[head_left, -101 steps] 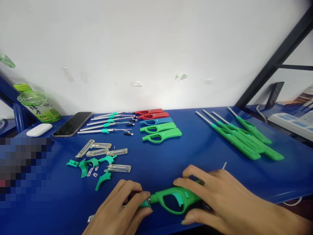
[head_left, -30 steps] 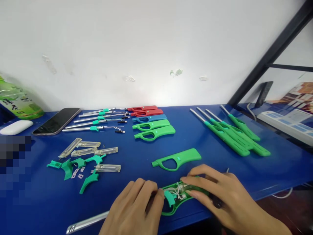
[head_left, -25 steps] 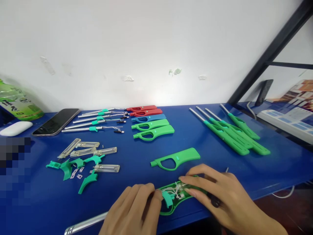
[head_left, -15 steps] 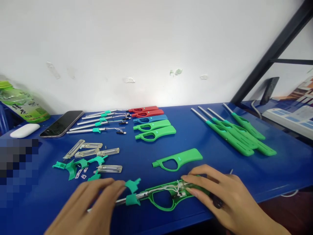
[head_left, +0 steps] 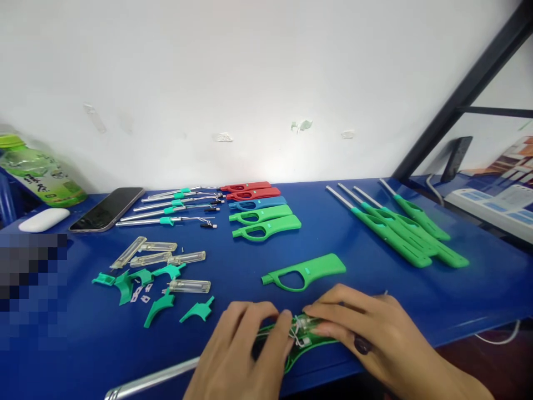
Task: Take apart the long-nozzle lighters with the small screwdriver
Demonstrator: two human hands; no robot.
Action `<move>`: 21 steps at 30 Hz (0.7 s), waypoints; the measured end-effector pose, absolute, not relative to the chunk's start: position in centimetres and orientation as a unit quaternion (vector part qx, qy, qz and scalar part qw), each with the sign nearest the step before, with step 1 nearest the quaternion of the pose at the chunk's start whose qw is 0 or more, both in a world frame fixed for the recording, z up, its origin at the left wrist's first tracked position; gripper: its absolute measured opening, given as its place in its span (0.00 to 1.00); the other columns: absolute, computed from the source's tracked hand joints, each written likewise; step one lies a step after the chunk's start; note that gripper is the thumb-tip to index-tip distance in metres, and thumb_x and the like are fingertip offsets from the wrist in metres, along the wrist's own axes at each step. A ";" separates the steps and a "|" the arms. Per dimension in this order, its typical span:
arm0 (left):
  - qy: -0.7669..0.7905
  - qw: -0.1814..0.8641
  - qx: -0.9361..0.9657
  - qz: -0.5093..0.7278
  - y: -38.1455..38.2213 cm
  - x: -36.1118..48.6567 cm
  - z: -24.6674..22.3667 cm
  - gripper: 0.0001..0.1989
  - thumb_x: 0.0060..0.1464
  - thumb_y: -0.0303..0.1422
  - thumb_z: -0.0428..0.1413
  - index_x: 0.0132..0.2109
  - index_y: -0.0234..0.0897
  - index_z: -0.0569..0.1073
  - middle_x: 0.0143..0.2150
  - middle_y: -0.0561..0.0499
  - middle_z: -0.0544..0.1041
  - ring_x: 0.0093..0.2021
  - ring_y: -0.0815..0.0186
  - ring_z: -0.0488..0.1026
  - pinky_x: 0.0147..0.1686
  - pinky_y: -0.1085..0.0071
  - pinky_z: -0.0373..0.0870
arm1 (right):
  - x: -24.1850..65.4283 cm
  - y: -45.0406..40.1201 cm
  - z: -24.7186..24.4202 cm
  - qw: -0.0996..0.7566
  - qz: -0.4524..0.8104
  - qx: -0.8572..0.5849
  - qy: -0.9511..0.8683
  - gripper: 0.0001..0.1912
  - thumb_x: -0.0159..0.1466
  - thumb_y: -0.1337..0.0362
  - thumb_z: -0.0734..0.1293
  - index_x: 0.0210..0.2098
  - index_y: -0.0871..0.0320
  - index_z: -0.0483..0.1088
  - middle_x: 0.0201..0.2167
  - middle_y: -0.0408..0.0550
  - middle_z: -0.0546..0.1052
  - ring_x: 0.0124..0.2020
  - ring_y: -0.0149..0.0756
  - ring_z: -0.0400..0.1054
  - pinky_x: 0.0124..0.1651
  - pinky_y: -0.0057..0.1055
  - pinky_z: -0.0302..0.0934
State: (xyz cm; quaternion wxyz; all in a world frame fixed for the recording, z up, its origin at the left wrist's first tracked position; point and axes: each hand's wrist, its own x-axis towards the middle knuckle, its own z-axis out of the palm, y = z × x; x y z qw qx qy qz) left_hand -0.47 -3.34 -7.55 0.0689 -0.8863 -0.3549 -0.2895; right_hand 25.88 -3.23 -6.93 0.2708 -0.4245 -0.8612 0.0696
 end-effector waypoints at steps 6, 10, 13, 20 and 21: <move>-0.356 -0.033 -0.891 -0.279 -2.9 0.0 -9.1 0.19 0.62 0.17 0.52 0.54 0.40 0.74 0.46 0.49 0.77 0.40 0.63 0.72 0.37 0.67 0.80 | 25.7 -3.6 -7.8 0.318 0.061 -0.388 -0.863 0.09 0.76 0.66 0.66 0.55 0.52 0.71 0.48 0.42 0.84 0.43 0.26 0.82 0.41 0.21 0.69; -0.362 -0.017 -0.889 -0.279 -3.3 -0.1 -9.3 0.19 0.62 0.16 0.49 0.54 0.40 0.74 0.44 0.49 0.77 0.39 0.63 0.74 0.35 0.68 0.78 | 26.2 -3.9 -8.2 0.322 0.021 -0.389 -0.863 0.13 0.76 0.69 0.66 0.58 0.54 0.72 0.47 0.44 0.84 0.43 0.27 0.82 0.43 0.20 0.70; -0.366 0.004 -0.885 -0.287 -3.4 -0.2 -9.1 0.21 0.63 0.16 0.47 0.54 0.39 0.75 0.44 0.48 0.78 0.40 0.64 0.76 0.39 0.69 0.79 | 26.3 -4.0 -7.9 0.358 -0.030 -0.415 -0.836 0.10 0.76 0.68 0.64 0.54 0.54 0.74 0.44 0.44 0.85 0.42 0.28 0.82 0.43 0.19 0.71; -0.376 0.100 -0.878 -0.279 -3.6 -0.3 -8.8 0.19 0.70 0.26 0.52 0.64 0.38 0.74 0.50 0.44 0.82 0.47 0.61 0.81 0.46 0.68 0.82 | 25.0 -3.8 -6.5 0.384 -0.072 -0.418 -0.820 0.09 0.78 0.64 0.64 0.47 0.56 0.78 0.38 0.44 0.86 0.36 0.27 0.82 0.38 0.17 0.72; -0.374 0.118 -0.875 -0.283 -3.6 -0.3 -8.8 0.19 0.70 0.29 0.54 0.65 0.38 0.74 0.51 0.44 0.82 0.48 0.60 0.81 0.46 0.67 0.82 | 24.8 -3.8 -6.3 0.383 -0.074 -0.413 -0.823 0.10 0.78 0.64 0.64 0.47 0.56 0.78 0.39 0.45 0.86 0.36 0.26 0.83 0.38 0.17 0.72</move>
